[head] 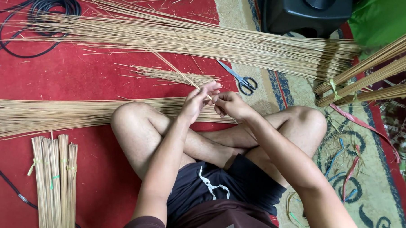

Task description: Trimming long wooden sticks to a uniform length using scissors while sitting on the floor.

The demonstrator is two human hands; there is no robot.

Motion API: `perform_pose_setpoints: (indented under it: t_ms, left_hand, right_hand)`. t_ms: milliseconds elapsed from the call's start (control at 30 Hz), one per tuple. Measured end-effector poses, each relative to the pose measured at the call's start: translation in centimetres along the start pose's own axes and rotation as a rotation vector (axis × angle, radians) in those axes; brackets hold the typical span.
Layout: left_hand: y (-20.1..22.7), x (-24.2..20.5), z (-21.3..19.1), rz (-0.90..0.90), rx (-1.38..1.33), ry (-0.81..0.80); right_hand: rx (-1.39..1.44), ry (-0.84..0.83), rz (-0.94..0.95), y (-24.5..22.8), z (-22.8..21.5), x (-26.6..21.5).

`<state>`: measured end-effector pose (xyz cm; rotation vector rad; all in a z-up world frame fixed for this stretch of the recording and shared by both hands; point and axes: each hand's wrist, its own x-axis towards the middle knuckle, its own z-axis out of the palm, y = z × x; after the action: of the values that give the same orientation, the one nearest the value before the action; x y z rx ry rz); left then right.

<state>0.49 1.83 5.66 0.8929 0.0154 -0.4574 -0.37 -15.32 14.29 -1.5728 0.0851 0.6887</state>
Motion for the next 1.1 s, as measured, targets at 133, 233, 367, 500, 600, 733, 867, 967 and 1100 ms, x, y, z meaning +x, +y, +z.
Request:
perform_pose_setpoints:
  t_ms: [133,233,367,500,600,733,867,967,1100]
  left_hand:
    - [2.4,1.0,-3.4,0.191,-0.095,0.094]
    - [1.8,1.2,-2.6,0.231,-0.111,0.13]
    - [1.6,-0.6,1.5,0.048,-0.048,-0.018]
    - [0.7,0.9,-2.0,0.124,-0.048,0.068]
    - [1.4,1.9,-5.6,0.293,-0.071,0.27]
    - [1.1,1.4,-3.0,0.306,-0.091,0.238]
    - [-0.1,-0.1,0.5,0.182,0.062,0.069]
    - [0.2,0.1,0.2,0.175,0.068,0.066]
    - [2.8,1.0,-3.2,0.328,0.013,0.155]
  right_hand:
    - [-0.072,-0.055,0.025,-2.0,0.0,-2.8]
    - [-0.018,-0.086,0.036,-2.7,-0.1,-2.9]
    - [-0.034,-0.047,-0.022,-2.6,0.1,-0.7]
    - [-0.026,-0.044,0.018,-4.5,1.3,-0.9]
    - [-0.068,-0.14,0.028,-4.5,0.6,-2.1]
    - [-0.07,-0.14,0.039,-4.6,0.1,-2.3]
    - [-0.007,-0.123,0.014,-3.7,0.1,-0.6]
    - [-0.027,-0.124,0.005,-3.3,0.2,0.2]
    - [-0.139,-0.153,0.017,-4.7,-0.2,-1.4]
